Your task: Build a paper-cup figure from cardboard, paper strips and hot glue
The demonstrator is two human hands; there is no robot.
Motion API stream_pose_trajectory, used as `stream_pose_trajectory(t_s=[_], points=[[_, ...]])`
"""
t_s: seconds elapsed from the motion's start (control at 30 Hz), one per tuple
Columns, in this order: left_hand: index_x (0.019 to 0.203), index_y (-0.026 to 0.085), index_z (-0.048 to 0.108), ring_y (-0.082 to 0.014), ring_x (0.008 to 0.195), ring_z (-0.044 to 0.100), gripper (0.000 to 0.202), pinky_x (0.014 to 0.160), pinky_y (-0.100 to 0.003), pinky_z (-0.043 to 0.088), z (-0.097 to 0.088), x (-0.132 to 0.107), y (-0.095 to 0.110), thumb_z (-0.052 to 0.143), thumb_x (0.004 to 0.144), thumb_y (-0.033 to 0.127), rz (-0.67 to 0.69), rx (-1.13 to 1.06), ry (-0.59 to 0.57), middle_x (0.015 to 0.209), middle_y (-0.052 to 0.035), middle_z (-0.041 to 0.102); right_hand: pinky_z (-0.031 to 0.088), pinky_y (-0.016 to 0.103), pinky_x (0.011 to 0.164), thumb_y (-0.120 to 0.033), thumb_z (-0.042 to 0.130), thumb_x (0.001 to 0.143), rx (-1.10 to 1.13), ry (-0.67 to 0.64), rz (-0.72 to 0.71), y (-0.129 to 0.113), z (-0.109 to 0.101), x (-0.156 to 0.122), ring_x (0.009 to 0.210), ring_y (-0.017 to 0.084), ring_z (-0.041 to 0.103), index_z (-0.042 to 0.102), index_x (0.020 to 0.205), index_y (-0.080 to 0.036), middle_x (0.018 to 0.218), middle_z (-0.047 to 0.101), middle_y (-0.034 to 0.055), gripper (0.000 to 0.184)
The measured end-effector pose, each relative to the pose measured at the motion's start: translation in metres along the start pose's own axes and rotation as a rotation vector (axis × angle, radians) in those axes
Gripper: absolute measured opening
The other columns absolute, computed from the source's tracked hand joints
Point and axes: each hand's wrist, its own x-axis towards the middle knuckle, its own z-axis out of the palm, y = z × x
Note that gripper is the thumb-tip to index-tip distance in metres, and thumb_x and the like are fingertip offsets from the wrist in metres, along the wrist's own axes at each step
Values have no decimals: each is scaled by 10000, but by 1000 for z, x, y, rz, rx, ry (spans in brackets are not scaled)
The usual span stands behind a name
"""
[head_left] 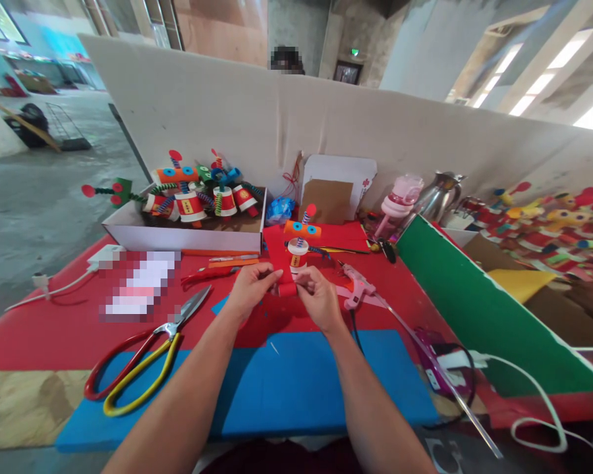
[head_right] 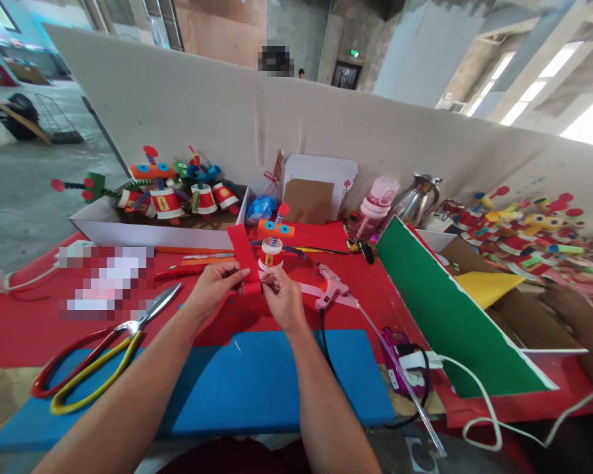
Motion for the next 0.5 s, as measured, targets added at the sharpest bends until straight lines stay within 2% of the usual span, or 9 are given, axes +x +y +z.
stream_pose_trajectory(t_s=[0.13,0.3,0.5], points=[[577,178,572,-95,492,481,296,526,-223,375,0,-1,3,662,720,421,-6,-38,-5,501,32,544,462,260,703,-176,599,722,-75,-29,-43,4,-3,-1,731,165,626,643,744,-249,738,675,-25,88],[579,173,575,-88,499,449,298,508,-216,356,2,-1,3,687,689,427,13,-39,2,513,47,504,446,261,672,-190,565,727,-190,-49,-75,4,-6,0,676,161,612,665,710,-230,691,676,-18,109],[606,158,586,-77,524,422,271,505,-203,335,5,-1,2,684,694,394,56,15,-10,557,49,515,451,257,651,-187,520,698,-292,-73,-75,1,-9,2,666,157,614,625,725,-201,691,668,-6,109]])
